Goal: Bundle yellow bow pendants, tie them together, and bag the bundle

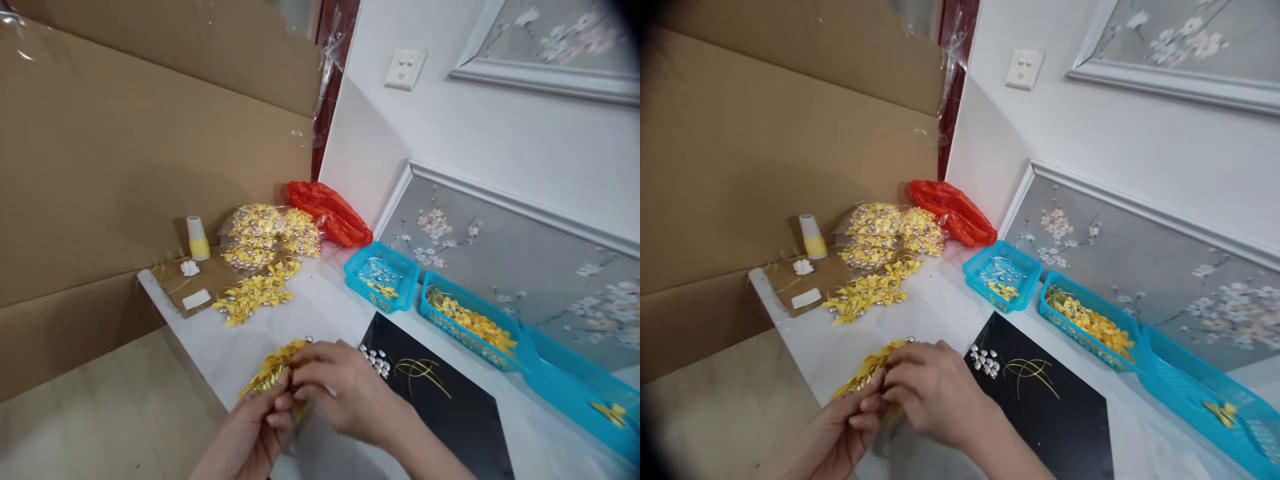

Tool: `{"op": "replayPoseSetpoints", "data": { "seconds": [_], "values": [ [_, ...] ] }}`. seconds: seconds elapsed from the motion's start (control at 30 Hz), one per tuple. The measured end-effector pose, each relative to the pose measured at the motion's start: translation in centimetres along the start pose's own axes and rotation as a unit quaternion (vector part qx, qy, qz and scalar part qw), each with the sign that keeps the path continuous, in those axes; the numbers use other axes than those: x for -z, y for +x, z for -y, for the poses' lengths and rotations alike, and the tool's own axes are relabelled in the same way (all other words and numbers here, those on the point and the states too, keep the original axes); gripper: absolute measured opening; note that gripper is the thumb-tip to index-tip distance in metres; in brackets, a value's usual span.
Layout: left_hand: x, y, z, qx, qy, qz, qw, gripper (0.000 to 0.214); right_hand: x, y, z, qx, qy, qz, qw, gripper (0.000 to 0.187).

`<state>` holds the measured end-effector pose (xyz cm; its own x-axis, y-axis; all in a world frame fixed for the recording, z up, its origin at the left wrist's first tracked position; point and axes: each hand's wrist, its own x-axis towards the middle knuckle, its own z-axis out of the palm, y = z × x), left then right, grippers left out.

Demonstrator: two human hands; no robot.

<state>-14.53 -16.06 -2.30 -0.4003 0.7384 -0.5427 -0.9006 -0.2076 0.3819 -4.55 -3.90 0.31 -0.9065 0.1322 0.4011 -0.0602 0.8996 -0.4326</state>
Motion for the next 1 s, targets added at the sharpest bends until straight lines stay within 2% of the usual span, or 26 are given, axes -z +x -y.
{"op": "replayPoseSetpoints", "data": {
  "seconds": [0.1,0.17,0.3,0.43,0.53,0.67,0.83,1.0],
  "values": [
    [0.1,-0.2,-0.8,0.003,-0.002,-0.01,1.0,0.019,0.4,3.2,-1.5,-0.067,0.091,-0.058,0.992,0.013],
    [0.2,-0.3,-1.2,0.001,0.01,-0.022,1.0,0.018,-0.2,6.0,-3.0,-0.125,0.065,-0.08,0.987,0.012],
    [0.9,-0.6,-1.4,-0.005,0.026,-0.042,0.999,0.013,-3.3,10.7,-5.6,-0.159,0.034,-0.067,0.984,0.014],
    [1.5,-0.9,-1.4,-0.009,0.027,-0.033,0.999,0.012,-6.1,12.6,-6.6,-0.192,0.019,-0.054,0.98,0.012],
    [1.8,-0.9,-1.4,-0.014,0.028,-0.025,0.999,0.012,-6.9,12.8,-7.0,-0.2,0.043,-0.044,0.978,0.01],
    [1.8,-0.5,-1.4,-0.003,0.025,-0.029,0.999,0.009,-6.1,12.1,-7.3,-0.21,0.129,-0.036,0.969,0.007],
    [1.6,0.1,-1.0,0.006,0.019,-0.025,0.999,0.013,-2.9,9.2,-6.7,-0.231,0.246,-0.044,0.94,0.02],
    [0.9,0.2,-0.4,0.003,0.018,-0.007,1.0,0.014,0.3,5.1,-5.6,-0.24,0.285,-0.068,0.925,0.025]
  ]
}}
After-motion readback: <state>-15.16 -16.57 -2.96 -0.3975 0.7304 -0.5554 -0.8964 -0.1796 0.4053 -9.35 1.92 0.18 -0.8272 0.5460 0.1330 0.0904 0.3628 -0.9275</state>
